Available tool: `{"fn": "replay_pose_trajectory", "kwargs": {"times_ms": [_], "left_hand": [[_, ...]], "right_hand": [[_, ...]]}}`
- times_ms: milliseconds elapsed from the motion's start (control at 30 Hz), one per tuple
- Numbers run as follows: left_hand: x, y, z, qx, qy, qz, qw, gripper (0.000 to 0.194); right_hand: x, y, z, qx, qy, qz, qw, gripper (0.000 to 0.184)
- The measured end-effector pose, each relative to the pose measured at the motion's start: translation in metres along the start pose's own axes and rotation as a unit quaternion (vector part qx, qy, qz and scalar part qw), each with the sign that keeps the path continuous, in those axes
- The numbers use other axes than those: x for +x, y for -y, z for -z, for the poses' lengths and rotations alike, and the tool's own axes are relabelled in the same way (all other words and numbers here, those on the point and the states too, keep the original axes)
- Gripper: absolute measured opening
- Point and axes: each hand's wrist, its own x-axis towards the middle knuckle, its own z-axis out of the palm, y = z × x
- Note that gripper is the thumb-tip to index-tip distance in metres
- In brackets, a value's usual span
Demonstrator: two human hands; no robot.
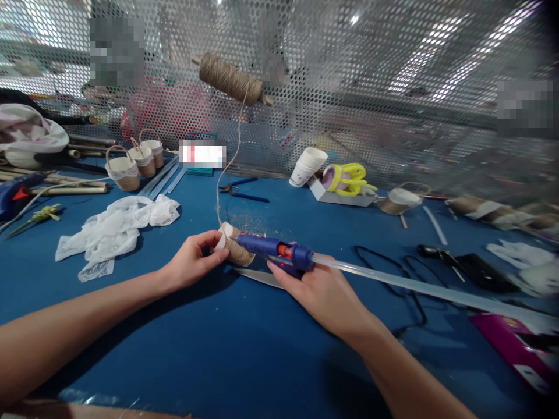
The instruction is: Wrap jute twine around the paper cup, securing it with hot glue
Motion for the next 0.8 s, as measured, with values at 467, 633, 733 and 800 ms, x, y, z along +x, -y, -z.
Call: {"fn": "replay_pose_trajectory", "kwargs": {"times_ms": [467, 633, 733, 800], "left_hand": [[-0.001, -0.001, 0.001, 0.012, 0.015, -0.006, 1.0, 0.024], [-0.002, 0.002, 0.002, 0.026, 0.016, -0.015, 0.999, 0.029], [-0.003, 0.004, 0.002, 0.03, 0.005, -0.011, 0.999, 0.036], [-0.003, 0.005, 0.002, 0.024, 0.002, -0.009, 1.0, 0.04]], "right_hand": [[0.003, -0.002, 0.003, 0.014, 0.0, 0.01, 1.0, 0.018], [0.005, 0.0, 0.01, -0.046, 0.016, 0.044, 0.998, 0.025], [0.005, -0.001, 0.011, -0.091, 0.026, 0.066, 0.993, 0.03], [0.005, -0.002, 0.01, -0.119, 0.037, 0.082, 0.989, 0.034]]}}
